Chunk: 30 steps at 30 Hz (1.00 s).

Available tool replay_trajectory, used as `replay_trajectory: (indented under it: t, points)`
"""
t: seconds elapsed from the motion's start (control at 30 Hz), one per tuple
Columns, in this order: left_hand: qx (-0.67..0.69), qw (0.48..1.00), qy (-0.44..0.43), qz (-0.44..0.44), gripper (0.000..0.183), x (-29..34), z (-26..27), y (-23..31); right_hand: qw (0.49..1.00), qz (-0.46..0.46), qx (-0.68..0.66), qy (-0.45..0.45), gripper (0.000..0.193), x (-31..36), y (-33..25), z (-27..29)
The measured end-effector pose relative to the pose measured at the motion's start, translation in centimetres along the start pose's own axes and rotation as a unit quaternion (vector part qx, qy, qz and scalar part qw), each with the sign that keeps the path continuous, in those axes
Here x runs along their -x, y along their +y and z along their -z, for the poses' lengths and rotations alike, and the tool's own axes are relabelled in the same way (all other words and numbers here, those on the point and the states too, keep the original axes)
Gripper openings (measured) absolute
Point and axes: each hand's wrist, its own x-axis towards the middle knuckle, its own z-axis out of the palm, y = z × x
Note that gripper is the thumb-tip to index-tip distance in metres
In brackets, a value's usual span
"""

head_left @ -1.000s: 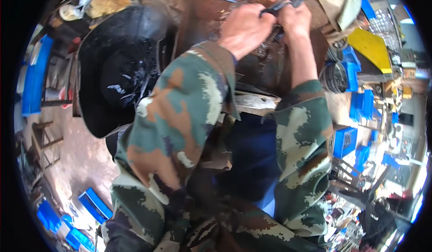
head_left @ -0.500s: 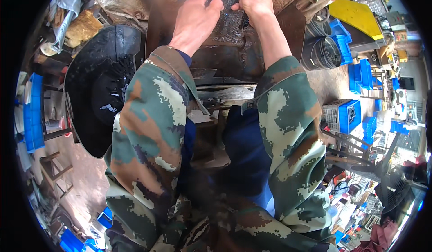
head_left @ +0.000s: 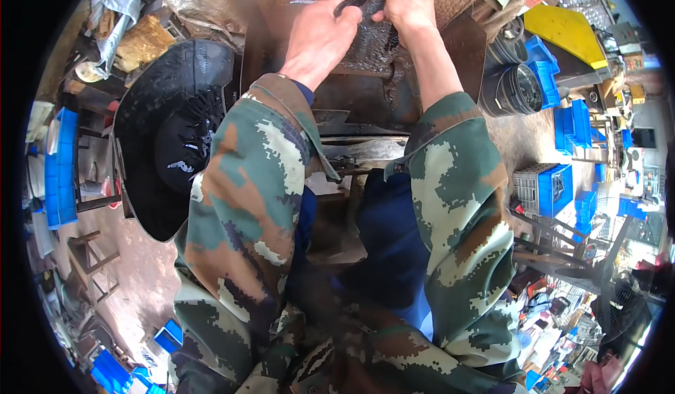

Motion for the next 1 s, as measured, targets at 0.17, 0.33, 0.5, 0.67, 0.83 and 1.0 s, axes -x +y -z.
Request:
replay_trajectory:
  t: [0.17, 0.33, 0.5, 0.67, 0.83, 1.0]
  points:
    - [-0.022, 0.999, -0.021, 0.039, 0.033, 0.4, 1.1, 1.2, 1.0, -0.017, 0.008, 0.001, 0.016, 0.4, -0.7, -0.3]
    - [-0.026, 1.0, 0.005, 0.009, 0.031, 0.7, 1.8, 1.7, 0.998, -0.01, 0.06, 0.01, 0.019, 0.3, -0.1, -0.2]
    - [-0.023, 0.999, 0.027, -0.007, 0.027, 1.1, 2.8, 2.5, 1.0, -0.017, 0.014, 0.004, 0.022, -0.1, 0.0, -0.2]
    - [-0.011, 0.999, 0.038, -0.018, 0.027, 1.2, 3.1, 3.7, 0.999, -0.031, 0.031, 0.017, 0.022, 0.0, -0.1, 0.4]
    - [0.005, 0.999, 0.048, -0.005, 0.029, 0.5, 3.9, 2.0, 0.999, -0.032, -0.02, -0.014, 0.023, 2.6, -1.5, 1.0]
    - [0.013, 0.998, 0.048, -0.035, 0.027, 0.4, 4.1, 1.3, 0.989, -0.107, -0.003, -0.102, 0.021, 7.6, -4.7, 3.6]
